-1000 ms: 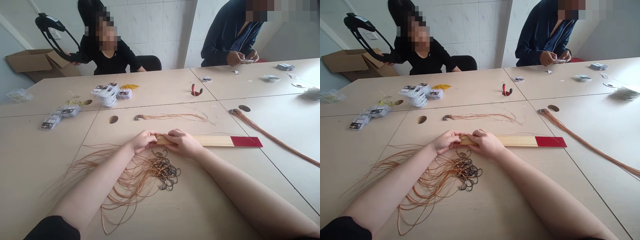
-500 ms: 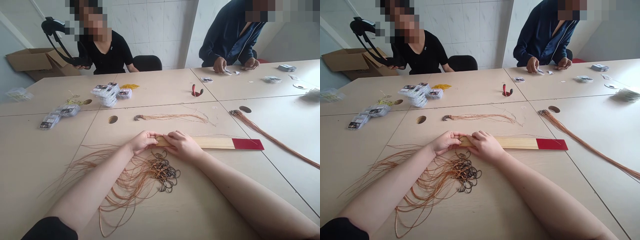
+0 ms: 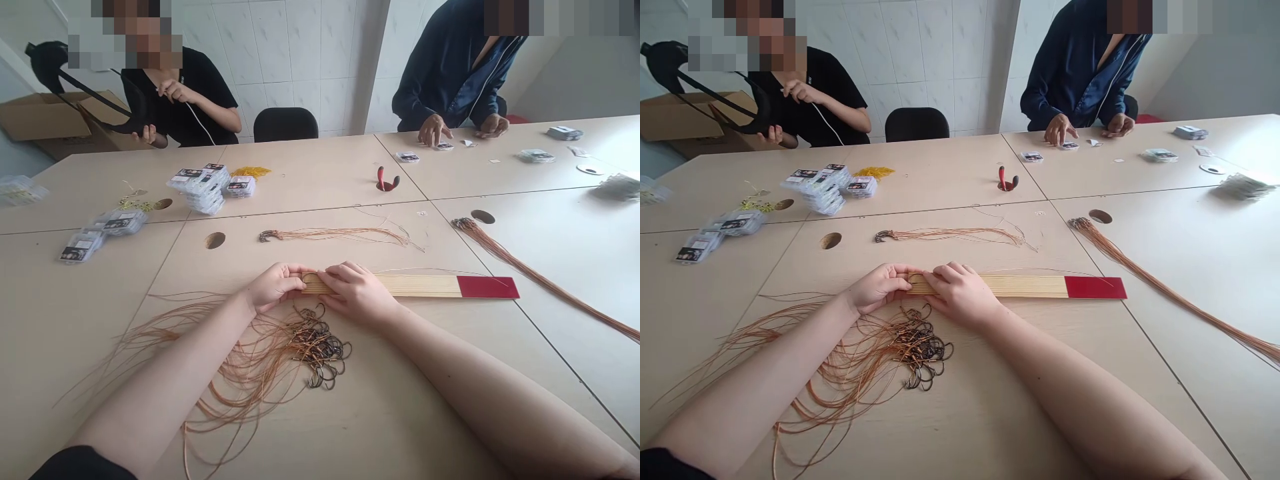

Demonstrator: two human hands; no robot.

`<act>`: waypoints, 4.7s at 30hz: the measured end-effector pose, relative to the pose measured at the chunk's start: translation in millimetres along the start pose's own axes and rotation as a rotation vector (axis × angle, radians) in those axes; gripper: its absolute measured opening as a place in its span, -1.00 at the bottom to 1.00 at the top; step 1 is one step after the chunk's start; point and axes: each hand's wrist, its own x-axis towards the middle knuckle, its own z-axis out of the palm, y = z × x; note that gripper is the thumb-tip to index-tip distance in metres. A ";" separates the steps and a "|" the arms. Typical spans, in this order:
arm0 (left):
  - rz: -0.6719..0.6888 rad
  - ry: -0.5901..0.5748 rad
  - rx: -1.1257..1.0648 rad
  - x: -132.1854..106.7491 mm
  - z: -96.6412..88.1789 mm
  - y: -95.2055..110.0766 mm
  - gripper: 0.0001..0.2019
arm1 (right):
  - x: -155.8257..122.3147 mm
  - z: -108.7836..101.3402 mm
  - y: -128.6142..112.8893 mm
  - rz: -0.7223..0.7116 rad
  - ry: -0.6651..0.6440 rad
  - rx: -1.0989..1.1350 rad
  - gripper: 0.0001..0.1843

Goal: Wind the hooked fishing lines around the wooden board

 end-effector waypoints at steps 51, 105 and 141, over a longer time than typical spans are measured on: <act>0.017 -0.018 -0.083 -1.3 -7.2 -0.9 -0.65 | 3.9 -10.3 7.9 -0.105 0.021 0.010 -0.50; 0.927 0.035 0.978 -9.3 -1.0 -12.9 -0.54 | -3.7 -5.7 -3.0 0.145 0.295 -0.163 -0.82; 0.403 0.080 0.476 -0.8 9.3 -19.6 -0.79 | 0.4 0.8 -1.2 0.344 0.305 0.047 -0.80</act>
